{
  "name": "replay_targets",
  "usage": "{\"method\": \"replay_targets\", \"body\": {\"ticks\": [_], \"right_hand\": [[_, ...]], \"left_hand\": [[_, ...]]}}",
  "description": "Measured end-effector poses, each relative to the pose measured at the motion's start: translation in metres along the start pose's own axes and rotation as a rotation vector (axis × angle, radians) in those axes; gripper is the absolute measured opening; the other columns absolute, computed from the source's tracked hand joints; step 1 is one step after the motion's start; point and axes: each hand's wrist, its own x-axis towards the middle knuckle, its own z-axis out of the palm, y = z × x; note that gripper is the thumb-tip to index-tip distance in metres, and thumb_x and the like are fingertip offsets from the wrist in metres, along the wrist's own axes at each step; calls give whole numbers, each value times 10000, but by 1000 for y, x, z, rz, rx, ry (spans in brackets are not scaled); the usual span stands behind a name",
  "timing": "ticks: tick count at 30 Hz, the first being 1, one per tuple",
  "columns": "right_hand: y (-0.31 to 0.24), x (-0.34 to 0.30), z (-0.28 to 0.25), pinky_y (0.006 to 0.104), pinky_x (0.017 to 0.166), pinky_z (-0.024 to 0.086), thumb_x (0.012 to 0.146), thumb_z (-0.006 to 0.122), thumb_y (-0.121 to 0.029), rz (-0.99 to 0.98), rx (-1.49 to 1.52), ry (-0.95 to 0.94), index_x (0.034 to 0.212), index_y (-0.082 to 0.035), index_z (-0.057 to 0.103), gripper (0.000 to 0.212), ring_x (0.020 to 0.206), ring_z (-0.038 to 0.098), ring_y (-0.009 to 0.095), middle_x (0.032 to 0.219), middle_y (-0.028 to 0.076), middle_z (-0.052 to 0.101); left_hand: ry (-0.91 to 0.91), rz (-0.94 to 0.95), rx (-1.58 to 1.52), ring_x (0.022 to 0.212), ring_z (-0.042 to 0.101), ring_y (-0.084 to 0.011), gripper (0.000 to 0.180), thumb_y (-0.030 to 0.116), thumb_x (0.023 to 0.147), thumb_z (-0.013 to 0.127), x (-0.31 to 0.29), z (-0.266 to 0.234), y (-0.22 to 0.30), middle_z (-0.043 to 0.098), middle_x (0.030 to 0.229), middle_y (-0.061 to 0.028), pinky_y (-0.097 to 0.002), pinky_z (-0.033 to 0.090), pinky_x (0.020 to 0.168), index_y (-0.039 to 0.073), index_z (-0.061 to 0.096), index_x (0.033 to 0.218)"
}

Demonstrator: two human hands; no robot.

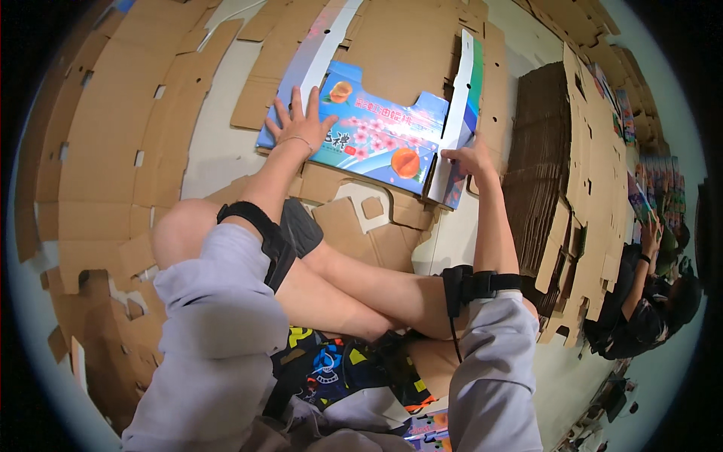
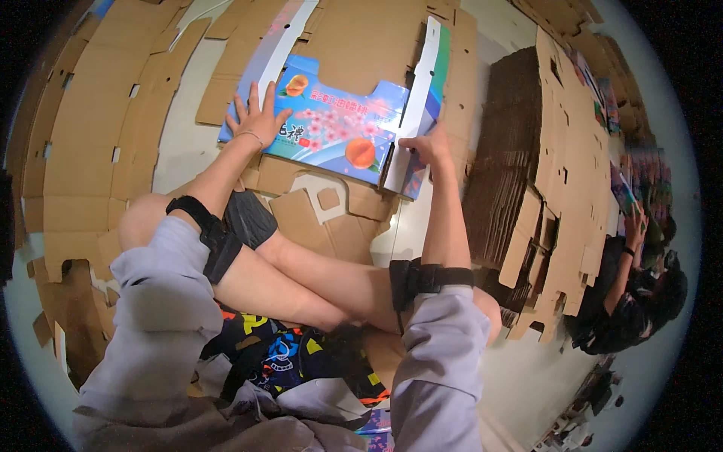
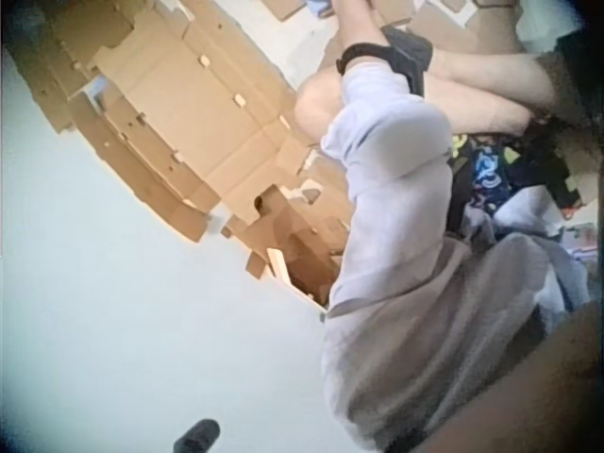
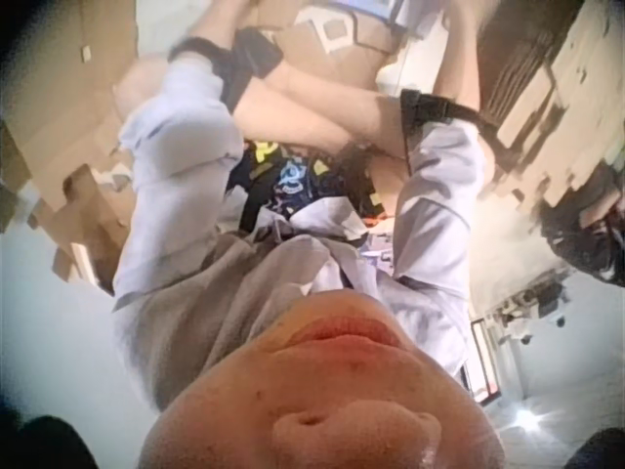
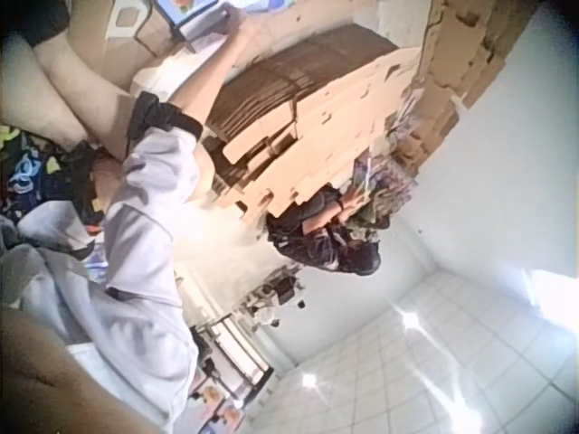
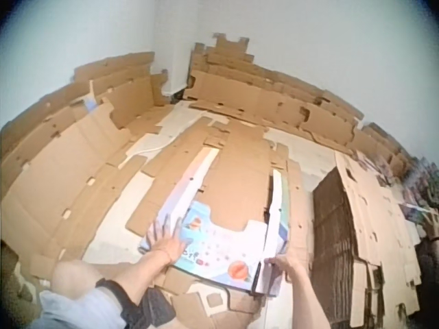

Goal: The person is assembling cardboard boxes by folding the flat blanks into their structural shapes.

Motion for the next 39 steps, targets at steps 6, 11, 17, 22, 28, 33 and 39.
{"method": "replay_targets", "body": {"ticks": [6, 11, 17, 22, 28, 33, 39], "right_hand": [[-9, 15, -14, 279, 370, 281, 586, 786, -184, 168, -177, -202, 648, 3, 609, 265, 360, 443, 153, 509, 72, 530], [-10, 15, -24, 289, 475, 341, 584, 744, -309, 139, -188, -238, 638, -35, 604, 312, 461, 485, 172, 532, 43, 528], [4, -3, -11, 305, 415, 347, 582, 720, -259, 193, -29, -111, 583, -8, 611, 274, 411, 471, 172, 522, 76, 547], [-5, -15, -4, 338, 440, 398, 561, 699, -247, -26, -240, 92, 592, 36, 611, 299, 437, 526, 215, 511, 97, 544], [-30, -40, 10, 387, 512, 487, 583, 675, -165, -22, -205, 259, 689, 83, 588, 283, 508, 582, 278, 601, 166, 593], [-1, -9, 17, 398, 577, 510, 586, 675, -157, 32, -315, 288, 726, 72, 560, 292, 608, 619, 319, 679, 191, 614], [-35, -19, 39, 361, 719, 533, 659, 691, -191, -19, -687, 392, 1057, 97, 424, 559, 811, 652, 300, 887, 214, 633]], "left_hand": [[14, -9, 24, 1345, -30, -414, 713, 582, 860, 364, 0, 1, 0, -32, 1498, -66, -638, 43, 1008, 297, 36, 1426], [-4, 5, -30, 1345, -30, -412, 706, 573, 864, 365, 0, 2, 0, -34, 1498, -65, -629, 33, 1016, 295, 44, 1427], [14, 53, -14, 1346, -29, -408, 693, 561, 867, 370, -3, -2, 0, -31, 1498, -63, -625, 27, 1021, 295, 60, 1427], [11, 57, -11, 1350, -44, -397, 679, 553, 876, 352, -5, -3, 3, -29, 1498, -68, -619, 19, 1026, 284, 65, 1430], [16, 61, 8, 1350, -43, -395, 690, 560, 874, 352, -4, -4, 1, -22, 1498, -68, -629, 35, 1020, 274, 62, 1431], [33, 83, 16, 1349, -28, -399, 698, 562, 871, 360, -2, -3, 14, -19, 1498, -68, -627, 40, 1022, 273, 60, 1430], [32, 48, 23, 1355, 5, -385, 724, 578, 846, 404, -2, -3, 5, 4, 1500, -50, -618, 54, 1029, 296, 76, 1427]]}}
